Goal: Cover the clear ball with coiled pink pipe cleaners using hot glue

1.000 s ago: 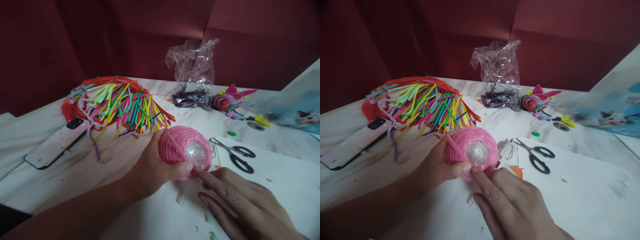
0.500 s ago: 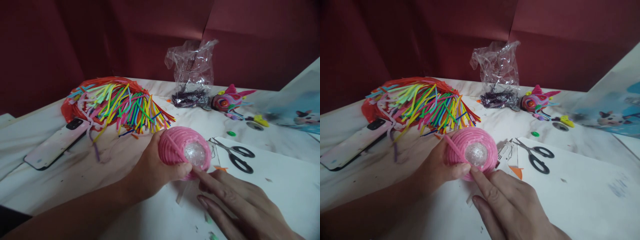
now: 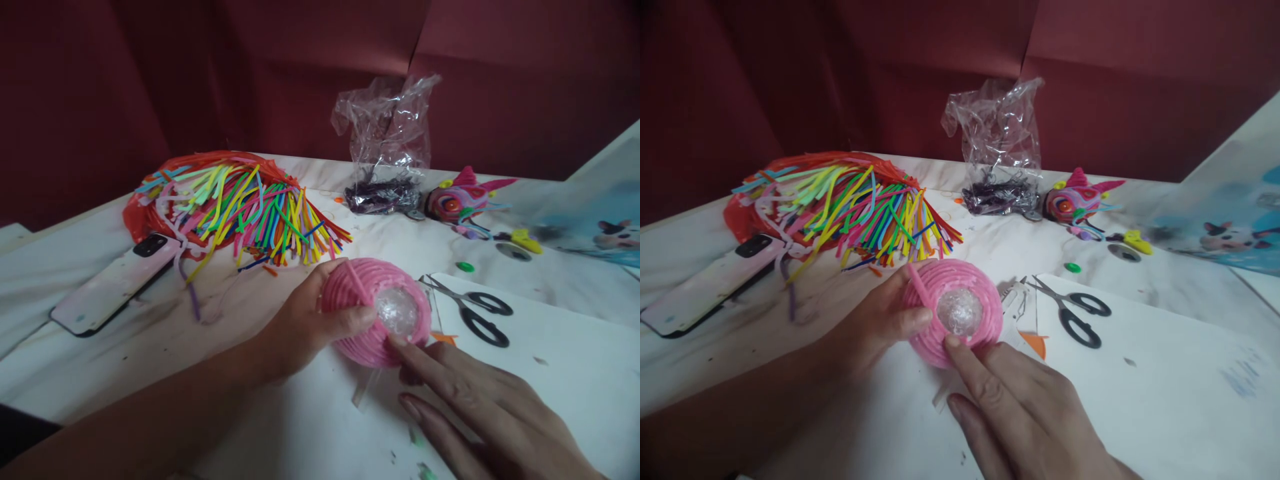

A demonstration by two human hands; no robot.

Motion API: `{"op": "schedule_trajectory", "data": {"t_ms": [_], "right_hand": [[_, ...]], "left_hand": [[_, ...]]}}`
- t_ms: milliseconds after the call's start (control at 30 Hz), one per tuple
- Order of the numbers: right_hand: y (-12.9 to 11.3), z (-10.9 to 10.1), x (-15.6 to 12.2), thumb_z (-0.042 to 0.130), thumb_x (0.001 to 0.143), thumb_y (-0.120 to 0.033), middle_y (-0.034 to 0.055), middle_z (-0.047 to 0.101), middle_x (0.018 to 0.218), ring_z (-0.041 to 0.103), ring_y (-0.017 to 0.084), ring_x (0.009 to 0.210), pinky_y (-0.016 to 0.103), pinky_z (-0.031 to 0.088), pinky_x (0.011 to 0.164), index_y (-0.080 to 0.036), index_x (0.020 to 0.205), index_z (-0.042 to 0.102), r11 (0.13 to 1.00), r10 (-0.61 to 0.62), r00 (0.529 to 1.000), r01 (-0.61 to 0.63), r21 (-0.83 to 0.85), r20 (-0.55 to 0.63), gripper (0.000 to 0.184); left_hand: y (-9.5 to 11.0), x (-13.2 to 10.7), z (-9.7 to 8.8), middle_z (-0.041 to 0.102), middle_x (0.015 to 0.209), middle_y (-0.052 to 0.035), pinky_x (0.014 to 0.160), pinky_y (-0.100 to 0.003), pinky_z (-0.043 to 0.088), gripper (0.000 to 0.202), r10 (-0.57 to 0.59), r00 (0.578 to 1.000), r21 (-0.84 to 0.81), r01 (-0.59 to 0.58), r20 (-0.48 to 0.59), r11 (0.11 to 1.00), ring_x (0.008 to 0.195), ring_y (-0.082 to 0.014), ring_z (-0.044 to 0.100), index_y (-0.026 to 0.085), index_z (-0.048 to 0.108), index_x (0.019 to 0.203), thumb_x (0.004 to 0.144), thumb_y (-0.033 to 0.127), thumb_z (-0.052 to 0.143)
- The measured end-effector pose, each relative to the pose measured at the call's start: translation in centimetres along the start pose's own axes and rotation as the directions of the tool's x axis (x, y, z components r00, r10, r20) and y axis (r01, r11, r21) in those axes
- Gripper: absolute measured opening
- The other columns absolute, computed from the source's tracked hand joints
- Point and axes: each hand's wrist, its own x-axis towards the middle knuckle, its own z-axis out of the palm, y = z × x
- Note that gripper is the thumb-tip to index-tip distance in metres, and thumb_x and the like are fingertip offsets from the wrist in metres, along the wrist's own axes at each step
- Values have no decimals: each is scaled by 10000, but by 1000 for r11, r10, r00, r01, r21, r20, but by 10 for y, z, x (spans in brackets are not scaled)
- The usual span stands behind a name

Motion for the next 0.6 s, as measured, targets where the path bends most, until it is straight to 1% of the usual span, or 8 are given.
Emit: {"op": "schedule_trajectory", "data": {"t_ms": [67, 200, 300, 433, 467, 600], "right_hand": [[2, 2, -1, 316, 1001, -197, 73, 633, 871, 620, 166, 759, 241, 567, 661, -167, 1488, 246, 1000, -19, 1000, 20, 10, -13, 493], [2, 3, -2, 319, 998, -192, 82, 636, 919, 624, 175, 783, 258, 574, 676, -176, 1503, 213, 1000, -23, 1000, 23, 3, -3, 517], [1, 2, -3, 330, 995, -191, 91, 631, 958, 619, 179, 802, 264, 574, 689, -171, 1509, 195, 1000, -19, 1000, 19, -21, 12, 532], [1, 3, -3, 314, 1000, -185, 106, 624, 968, 601, 178, 825, 254, 566, 693, -149, 1509, 196, 998, -54, 998, 53, -30, -25, 524], [0, 3, -3, 313, 1002, -189, 108, 624, 973, 598, 178, 841, 255, 564, 709, -148, 1507, 199, 998, -48, 999, 47, -46, -15, 519], [-4, -1, 2, 324, 1004, -195, 115, 633, 942, 599, 178, 826, 241, 558, 678, -117, 1443, 321, 997, -30, 999, 31, -73, 18, 446]], "left_hand": [[-1, 0, -1, 628, 1022, -82, 852, -391, 459, 428, -1, 1000, 14, 1, -1, 1000, 985, -260, 601, 168, 525, 1123, 759, 306, 703], [-3, -1, -2, 634, 1031, -59, 848, -360, 459, 432, 7, 999, 36, -5, -42, 999, 975, -230, 604, 195, 529, 1137, 761, 293, 717], [-3, -2, -2, 637, 1033, -51, 850, -351, 465, 413, 18, 998, 43, -16, -58, 999, 980, -225, 602, 196, 541, 1113, 752, 280, 723], [-3, -3, -1, 640, 1025, -50, 823, -337, 470, 409, 6, 996, 41, -3, -88, 999, 971, -226, 607, 188, 533, 1093, 738, 265, 721], [-3, -3, -1, 640, 1024, -45, 821, -335, 467, 401, 3, 996, 47, 2, -93, 999, 970, -224, 607, 194, 534, 1088, 738, 266, 718], [-2, -3, 0, 633, 1022, -40, 831, -345, 456, 401, 11, 994, 80, -2, -113, 997, 961, -221, 602, 197, 540, 1071, 718, 268, 716]]}}
